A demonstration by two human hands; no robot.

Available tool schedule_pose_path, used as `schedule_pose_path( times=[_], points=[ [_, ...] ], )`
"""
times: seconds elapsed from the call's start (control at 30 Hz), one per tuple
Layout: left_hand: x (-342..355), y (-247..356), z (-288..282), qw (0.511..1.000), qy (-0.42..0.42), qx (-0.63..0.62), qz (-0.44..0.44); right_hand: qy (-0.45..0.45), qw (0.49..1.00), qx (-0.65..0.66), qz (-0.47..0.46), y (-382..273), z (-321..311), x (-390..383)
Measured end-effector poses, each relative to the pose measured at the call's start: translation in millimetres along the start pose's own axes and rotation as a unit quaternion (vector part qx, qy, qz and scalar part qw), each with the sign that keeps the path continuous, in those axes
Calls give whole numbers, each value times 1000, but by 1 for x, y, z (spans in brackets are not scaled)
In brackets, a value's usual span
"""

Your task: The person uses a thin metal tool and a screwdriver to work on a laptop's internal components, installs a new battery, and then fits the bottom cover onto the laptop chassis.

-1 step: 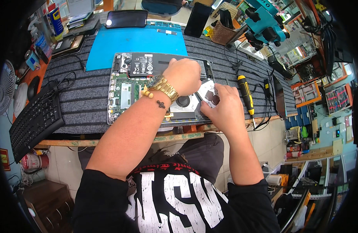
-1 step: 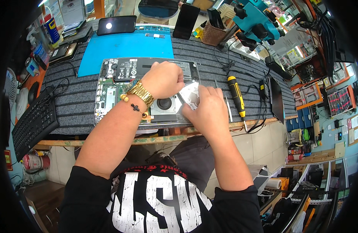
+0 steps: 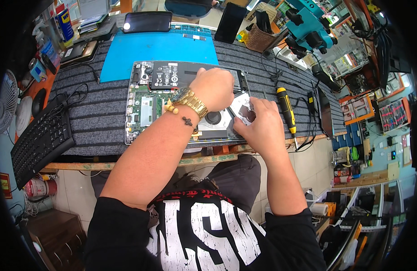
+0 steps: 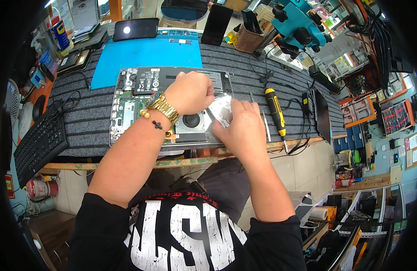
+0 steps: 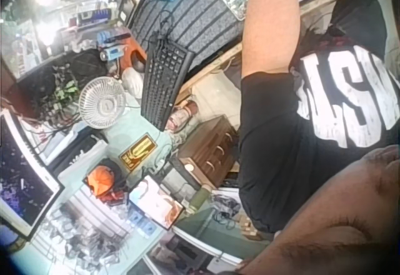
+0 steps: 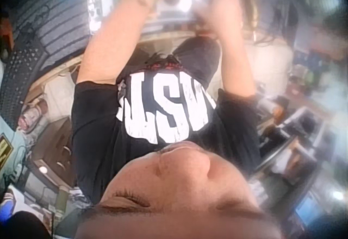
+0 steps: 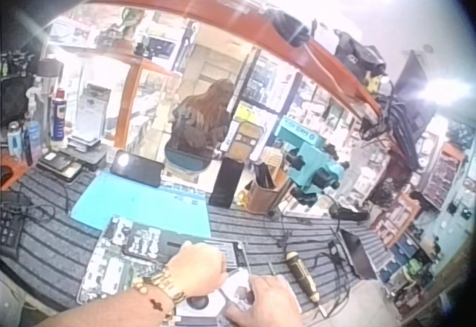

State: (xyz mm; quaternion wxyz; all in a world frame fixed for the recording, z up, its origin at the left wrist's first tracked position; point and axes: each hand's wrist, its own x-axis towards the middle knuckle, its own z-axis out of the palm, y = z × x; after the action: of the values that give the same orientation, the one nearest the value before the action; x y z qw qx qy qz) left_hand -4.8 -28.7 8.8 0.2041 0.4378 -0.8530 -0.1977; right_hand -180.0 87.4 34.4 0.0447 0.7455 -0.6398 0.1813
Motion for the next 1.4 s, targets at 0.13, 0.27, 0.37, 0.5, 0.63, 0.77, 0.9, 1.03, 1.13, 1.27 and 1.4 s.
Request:
schedule_pose_path(
  times=[0.13,0.27,0.37,0.5,0.63,0.77,0.9,1.03,1.13,1.27,1.4],
  points=[
    [1,-2,4,1000,12,-3,4,-6,1000,-5,4,0,1,0],
    [2,1,1,1000,0,-4,-8,-1,1000,-5,-1,1,3,0],
    [2,3,-1,1000,-13,-11,-20,-3,1000,-4,1,-1,1,-1],
    [2,0,4,1000,-1,-17,-24,10,1000,-1,-14,2,3,-1],
    [3,-3,5,999,2,-25,-25,51,998,20,-42,7,9,-1],
    [3,-3,5,999,-4,-22,-27,44,998,22,-41,9,9,0],
    [1,1,3,997,1,-61,-44,41,998,18,-41,9,9,0],
    [1,9,0,993,-5,-96,-73,49,998,25,-41,8,9,-1],
    [1,13,8,994,21,-87,-69,56,997,24,-43,7,9,-2],
    [-1,18,15,995,54,-69,-45,45,998,28,-26,5,8,-2],
    [3,16,17,994,28,-84,-68,47,998,23,-24,4,9,-2]
  ],
)
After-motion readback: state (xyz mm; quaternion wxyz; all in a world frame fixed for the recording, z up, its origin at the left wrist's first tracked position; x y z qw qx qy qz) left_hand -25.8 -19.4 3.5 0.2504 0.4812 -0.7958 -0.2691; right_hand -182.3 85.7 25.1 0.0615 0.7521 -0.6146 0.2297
